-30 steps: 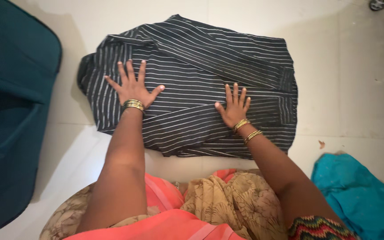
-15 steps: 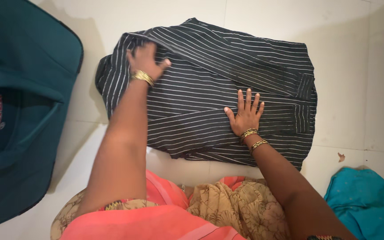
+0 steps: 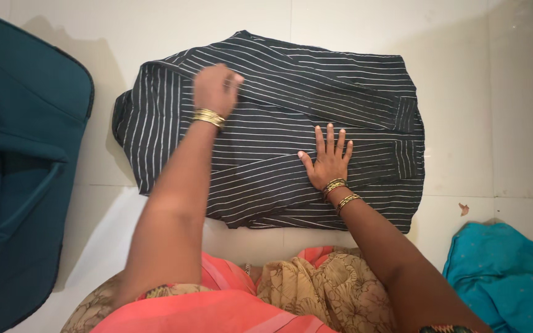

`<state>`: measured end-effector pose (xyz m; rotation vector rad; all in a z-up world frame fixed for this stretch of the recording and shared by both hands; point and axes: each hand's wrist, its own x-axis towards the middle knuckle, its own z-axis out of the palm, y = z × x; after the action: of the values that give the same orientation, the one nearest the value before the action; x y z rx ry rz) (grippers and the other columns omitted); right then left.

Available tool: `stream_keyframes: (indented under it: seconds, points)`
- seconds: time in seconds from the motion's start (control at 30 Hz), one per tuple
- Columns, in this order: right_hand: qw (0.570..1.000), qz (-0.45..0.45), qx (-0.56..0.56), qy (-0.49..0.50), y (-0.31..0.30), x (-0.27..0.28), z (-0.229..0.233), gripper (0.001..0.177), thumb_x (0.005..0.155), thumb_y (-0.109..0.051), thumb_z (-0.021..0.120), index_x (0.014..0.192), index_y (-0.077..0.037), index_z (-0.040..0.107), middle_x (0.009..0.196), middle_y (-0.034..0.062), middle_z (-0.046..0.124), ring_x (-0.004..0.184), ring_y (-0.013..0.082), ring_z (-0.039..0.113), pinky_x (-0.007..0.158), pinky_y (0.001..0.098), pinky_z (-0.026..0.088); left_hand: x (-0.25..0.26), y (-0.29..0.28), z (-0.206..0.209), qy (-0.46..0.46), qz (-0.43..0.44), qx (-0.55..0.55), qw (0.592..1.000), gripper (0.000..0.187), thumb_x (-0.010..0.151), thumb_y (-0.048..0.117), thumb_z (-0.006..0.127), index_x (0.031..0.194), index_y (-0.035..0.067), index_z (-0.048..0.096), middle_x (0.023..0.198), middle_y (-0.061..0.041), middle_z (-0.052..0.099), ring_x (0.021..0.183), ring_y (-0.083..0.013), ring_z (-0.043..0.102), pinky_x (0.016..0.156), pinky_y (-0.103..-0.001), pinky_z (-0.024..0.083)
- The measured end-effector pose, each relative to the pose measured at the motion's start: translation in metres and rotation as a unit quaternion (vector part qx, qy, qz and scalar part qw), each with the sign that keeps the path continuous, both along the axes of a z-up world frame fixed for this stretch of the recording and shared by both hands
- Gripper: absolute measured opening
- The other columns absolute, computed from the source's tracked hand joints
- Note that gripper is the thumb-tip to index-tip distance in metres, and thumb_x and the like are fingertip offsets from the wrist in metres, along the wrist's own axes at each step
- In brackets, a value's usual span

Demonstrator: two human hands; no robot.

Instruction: The person buttons a striped shirt by hand while sitting on the floor. They lay the shirt flat, fold the sleeves and sides toward the center, and then fold the garment into a smaller rectangle next to an open suitcase.

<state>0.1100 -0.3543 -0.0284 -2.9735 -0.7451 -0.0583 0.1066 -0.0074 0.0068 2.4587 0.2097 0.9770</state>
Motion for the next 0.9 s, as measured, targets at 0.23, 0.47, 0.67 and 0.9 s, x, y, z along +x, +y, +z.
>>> stream_keyframes:
  seconds: [0.23, 0.47, 0.67, 0.9]
  points:
    - [1.000, 0.006, -0.007, -0.014, -0.001, 0.001, -0.002, 0.083, 0.098, -0.072, 0.033, 0.163, -0.023, 0.019, 0.171, 0.0136, 0.008, 0.155, 0.0412, 0.000, 0.121, 0.0646, 0.000, 0.056, -0.084, 0.005, 0.259, -0.114, 0.079, 0.956, 0.068, 0.090, 0.064, 0.056, 0.149, 0.033, 0.046, 0.159, -0.005, 0.035, 0.148, -0.0251, 0.026, 0.121, -0.061, 0.006]
    - [1.000, -0.001, 0.000, -0.007, -0.003, 0.000, -0.001, 0.082, 0.097, -0.071, 0.033, 0.163, -0.024, 0.021, 0.170, 0.0141, 0.010, 0.155, 0.0408, 0.001, 0.121, 0.0645, 0.000, 0.052, 0.020, -0.006, 0.426, 0.161, 0.012, 0.890, 0.080, 0.088, 0.076, 0.031, 0.159, 0.042, 0.019, 0.170, -0.004, 0.003, 0.154, -0.0277, -0.007, 0.112, -0.071, -0.015]
    - [1.000, 0.001, 0.000, -0.003, 0.000, 0.001, 0.006, 0.082, 0.096, -0.071, 0.034, 0.162, -0.024, 0.021, 0.170, 0.0136, 0.010, 0.155, 0.0411, 0.001, 0.120, 0.0654, 0.000, -0.019, -0.025, 0.003, 0.311, 0.065, 0.176, 0.932, 0.088, 0.097, 0.082, 0.025, 0.161, 0.021, 0.033, 0.170, -0.014, 0.015, 0.157, -0.0352, -0.005, 0.113, -0.072, -0.015]
    - [1.000, -0.025, 0.012, 0.014, 0.007, -0.005, 0.010, 0.085, 0.095, -0.075, 0.032, 0.163, -0.026, 0.021, 0.171, 0.0112, 0.010, 0.156, 0.0405, 0.002, 0.121, 0.0655, 0.000, -0.147, -0.106, -0.011, 0.382, -0.089, 0.192, 0.900, 0.098, 0.078, 0.091, 0.028, 0.158, 0.036, 0.016, 0.167, -0.011, 0.010, 0.151, -0.0387, -0.009, 0.106, -0.078, -0.013]
